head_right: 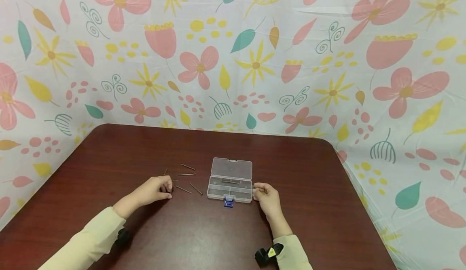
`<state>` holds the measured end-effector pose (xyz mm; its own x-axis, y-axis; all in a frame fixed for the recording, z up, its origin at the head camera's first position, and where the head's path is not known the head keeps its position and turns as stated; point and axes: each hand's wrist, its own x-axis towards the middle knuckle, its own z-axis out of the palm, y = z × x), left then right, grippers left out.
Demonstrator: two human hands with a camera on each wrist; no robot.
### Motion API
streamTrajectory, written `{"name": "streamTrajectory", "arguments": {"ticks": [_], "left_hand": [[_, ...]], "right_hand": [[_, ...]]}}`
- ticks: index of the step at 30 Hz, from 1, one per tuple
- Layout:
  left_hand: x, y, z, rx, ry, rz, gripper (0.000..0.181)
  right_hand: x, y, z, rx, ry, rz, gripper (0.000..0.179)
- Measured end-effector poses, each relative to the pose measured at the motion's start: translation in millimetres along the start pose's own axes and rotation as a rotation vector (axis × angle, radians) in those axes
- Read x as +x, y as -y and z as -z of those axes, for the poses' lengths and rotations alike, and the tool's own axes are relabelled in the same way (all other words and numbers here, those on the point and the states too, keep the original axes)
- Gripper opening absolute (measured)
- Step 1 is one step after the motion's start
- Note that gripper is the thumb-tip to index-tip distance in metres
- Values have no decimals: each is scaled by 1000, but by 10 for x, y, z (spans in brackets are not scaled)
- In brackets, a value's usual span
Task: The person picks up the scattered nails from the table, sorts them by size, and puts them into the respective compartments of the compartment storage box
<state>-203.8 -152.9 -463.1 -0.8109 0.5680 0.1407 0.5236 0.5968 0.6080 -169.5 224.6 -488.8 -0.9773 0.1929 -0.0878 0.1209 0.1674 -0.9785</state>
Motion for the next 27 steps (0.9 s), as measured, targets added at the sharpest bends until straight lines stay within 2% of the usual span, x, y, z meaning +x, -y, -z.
{"name": "streamTrajectory", "arguments": {"ticks": [11,16,19,22,27], "left_hand": [[-39,-3,21,33,2,-18,20],[-13,-42,0,89,-12,-48,18],[13,-59,-18,100,-39,-37,18],[39,-67,-37,87,-54,-1,19],[67,-86,-66,102,-53,44,17]], "right_hand": [[-2,-14,-12,-3,-4,1,28],[0,-17,-16,0,-11,4,28],[10,-25,-16,2,-13,8,28],[18,-26,-16,2,-11,2,27],[29,-19,-12,-3,-10,-8,28]]}}
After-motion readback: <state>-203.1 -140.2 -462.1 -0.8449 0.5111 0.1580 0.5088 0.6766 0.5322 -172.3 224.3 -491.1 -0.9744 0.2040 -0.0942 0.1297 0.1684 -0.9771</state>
